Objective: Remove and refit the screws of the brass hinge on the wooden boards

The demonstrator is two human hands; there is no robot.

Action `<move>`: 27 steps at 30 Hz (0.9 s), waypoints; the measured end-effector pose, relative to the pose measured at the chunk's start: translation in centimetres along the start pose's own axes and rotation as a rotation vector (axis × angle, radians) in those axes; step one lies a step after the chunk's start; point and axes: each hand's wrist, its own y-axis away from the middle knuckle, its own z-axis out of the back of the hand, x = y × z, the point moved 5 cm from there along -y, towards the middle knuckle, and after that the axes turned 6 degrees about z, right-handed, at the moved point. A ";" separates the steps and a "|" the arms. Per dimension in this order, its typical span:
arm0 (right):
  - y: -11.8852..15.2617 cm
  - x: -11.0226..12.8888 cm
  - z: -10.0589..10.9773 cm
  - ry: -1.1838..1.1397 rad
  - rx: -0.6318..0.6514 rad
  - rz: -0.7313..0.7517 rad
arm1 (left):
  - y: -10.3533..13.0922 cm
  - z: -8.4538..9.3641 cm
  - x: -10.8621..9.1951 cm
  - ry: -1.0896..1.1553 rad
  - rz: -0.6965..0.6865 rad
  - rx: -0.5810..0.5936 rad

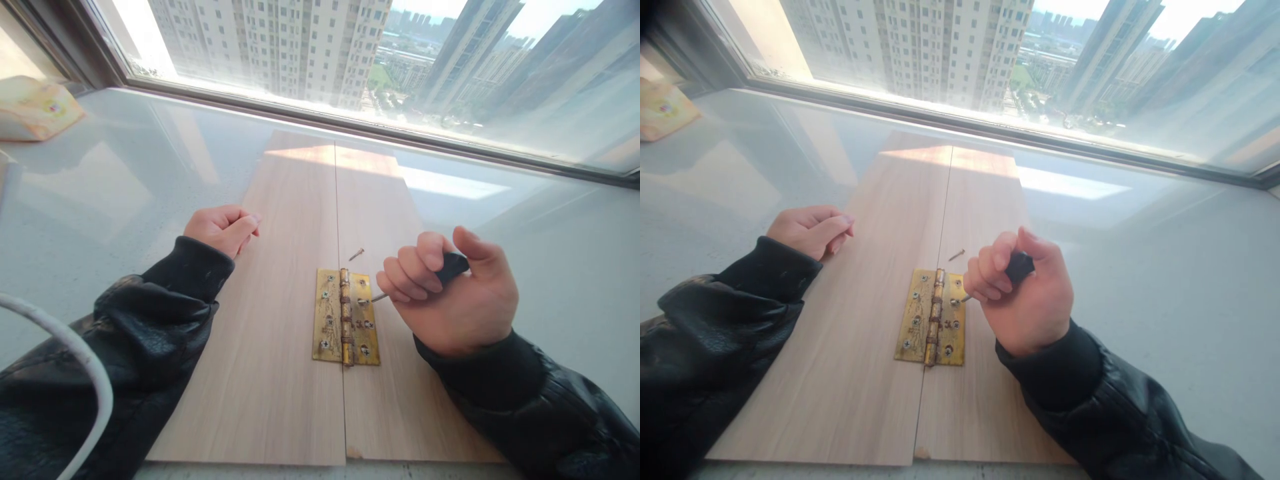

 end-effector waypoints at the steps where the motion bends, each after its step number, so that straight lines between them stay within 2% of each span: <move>1: 0.3 -0.1 0.0 -0.012 -0.002 0.032 | 0.0 0.0 0.0 0.004 0.000 -0.005; 4: 0.9 -0.2 -0.2 -0.047 -0.005 0.093 | 0.1 0.0 0.0 0.017 -0.004 -0.005; 11: 0.9 -0.4 -0.7 -0.106 0.047 0.109 | 0.3 0.1 -0.4 0.000 0.010 0.020; 20: 1.0 -0.7 0.0 -0.149 0.143 0.182 | 0.1 0.0 -0.1 0.006 0.016 -0.002; 27: 1.2 -0.6 0.4 -0.184 -0.035 0.228 | 0.1 0.0 -0.1 0.005 0.007 0.004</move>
